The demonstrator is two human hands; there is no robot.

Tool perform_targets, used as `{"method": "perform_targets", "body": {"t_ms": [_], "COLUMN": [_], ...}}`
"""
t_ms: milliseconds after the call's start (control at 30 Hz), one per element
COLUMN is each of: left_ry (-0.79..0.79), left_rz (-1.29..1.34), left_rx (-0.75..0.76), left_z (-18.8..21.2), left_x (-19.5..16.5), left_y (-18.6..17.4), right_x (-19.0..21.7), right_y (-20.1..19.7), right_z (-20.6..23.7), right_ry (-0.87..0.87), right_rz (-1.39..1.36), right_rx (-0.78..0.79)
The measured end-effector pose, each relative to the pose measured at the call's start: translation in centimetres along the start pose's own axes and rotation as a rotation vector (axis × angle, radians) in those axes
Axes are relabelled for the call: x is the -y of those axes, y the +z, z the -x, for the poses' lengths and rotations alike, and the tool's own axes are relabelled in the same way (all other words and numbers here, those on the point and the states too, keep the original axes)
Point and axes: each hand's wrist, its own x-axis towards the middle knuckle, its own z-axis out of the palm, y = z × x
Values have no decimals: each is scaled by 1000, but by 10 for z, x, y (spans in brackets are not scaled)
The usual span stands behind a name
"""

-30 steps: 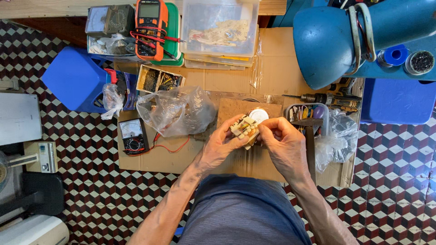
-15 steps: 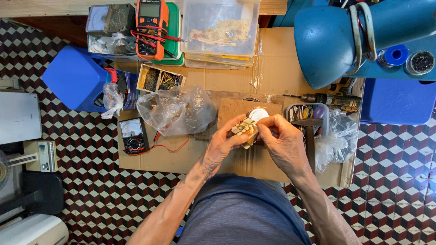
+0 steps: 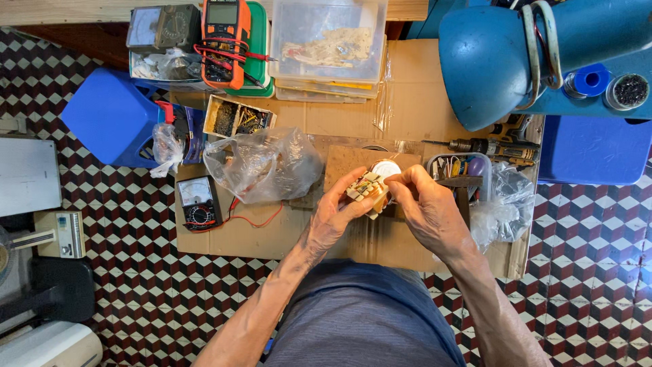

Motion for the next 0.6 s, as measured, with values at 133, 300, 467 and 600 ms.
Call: {"method": "perform_targets", "body": {"t_ms": [133, 300, 467, 600], "left_ry": [50, 40, 61, 60], "left_rz": [-90, -30, -72, -159], "left_rx": [24, 34, 60, 41], "left_z": [-3, 0, -1, -4], "left_x": [6, 8, 6, 4], "left_y": [-3, -3, -2, -4], "right_x": [-4, -14, -20, -18], "right_y": [-4, -3, -4, -1], "right_z": [-3, -5, -5, -2], "right_ry": [80, 104, 89, 117], "right_rz": [97, 24, -107, -50], "right_rx": [45, 53, 66, 44]}}
